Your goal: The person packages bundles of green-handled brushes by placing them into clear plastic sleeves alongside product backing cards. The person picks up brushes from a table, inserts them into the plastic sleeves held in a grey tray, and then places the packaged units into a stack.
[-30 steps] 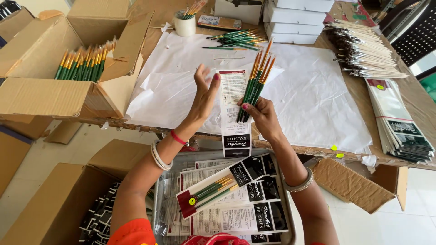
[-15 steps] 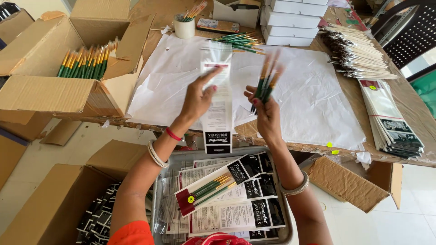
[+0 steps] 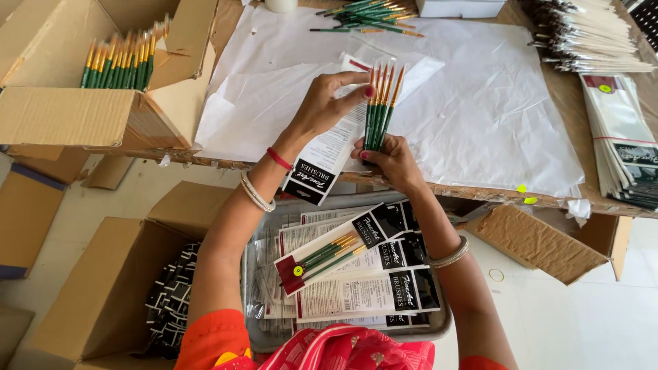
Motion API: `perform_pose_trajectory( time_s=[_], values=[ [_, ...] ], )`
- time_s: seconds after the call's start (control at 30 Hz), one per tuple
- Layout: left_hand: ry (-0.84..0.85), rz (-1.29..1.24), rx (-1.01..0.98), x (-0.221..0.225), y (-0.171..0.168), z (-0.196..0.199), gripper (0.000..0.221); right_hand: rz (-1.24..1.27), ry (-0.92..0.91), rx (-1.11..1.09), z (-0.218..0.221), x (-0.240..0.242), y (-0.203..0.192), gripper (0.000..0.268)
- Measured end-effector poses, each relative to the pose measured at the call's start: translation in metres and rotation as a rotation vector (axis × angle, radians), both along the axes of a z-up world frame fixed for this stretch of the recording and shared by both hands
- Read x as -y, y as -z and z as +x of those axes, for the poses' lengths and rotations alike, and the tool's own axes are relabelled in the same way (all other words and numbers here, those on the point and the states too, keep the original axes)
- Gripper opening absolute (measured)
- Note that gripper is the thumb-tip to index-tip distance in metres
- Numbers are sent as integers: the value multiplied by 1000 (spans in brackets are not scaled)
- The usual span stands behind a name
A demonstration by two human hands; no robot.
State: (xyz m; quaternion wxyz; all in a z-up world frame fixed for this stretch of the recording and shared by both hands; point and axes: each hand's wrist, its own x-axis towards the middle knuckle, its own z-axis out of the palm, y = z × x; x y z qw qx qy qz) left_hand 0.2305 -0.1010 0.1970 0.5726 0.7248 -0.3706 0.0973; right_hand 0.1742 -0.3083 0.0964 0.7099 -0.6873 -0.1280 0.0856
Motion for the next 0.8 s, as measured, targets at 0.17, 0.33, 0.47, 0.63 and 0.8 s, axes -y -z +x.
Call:
perform_pose_trajectory(
  time_s=[0.17, 0.33, 0.47, 0.63, 0.8],
  values=[
    [43, 29, -34, 29, -3, -3, 38, -16, 4, 47, -4, -2, -2, 21],
    [84, -24, -21, 33, 8, 6, 31, 6, -32, 176, -5, 2, -1, 20],
    [144, 5, -32, 30, 10, 9, 30, -31, -60, 100, -10, 2, -12, 25],
    [214, 36, -81, 30, 13, 11, 32, -25, -75, 113, -8, 3, -11, 27],
    [262, 23, -75, 31, 9, 4, 34, -19, -61, 127, -5, 3, -6, 26]
  ],
)
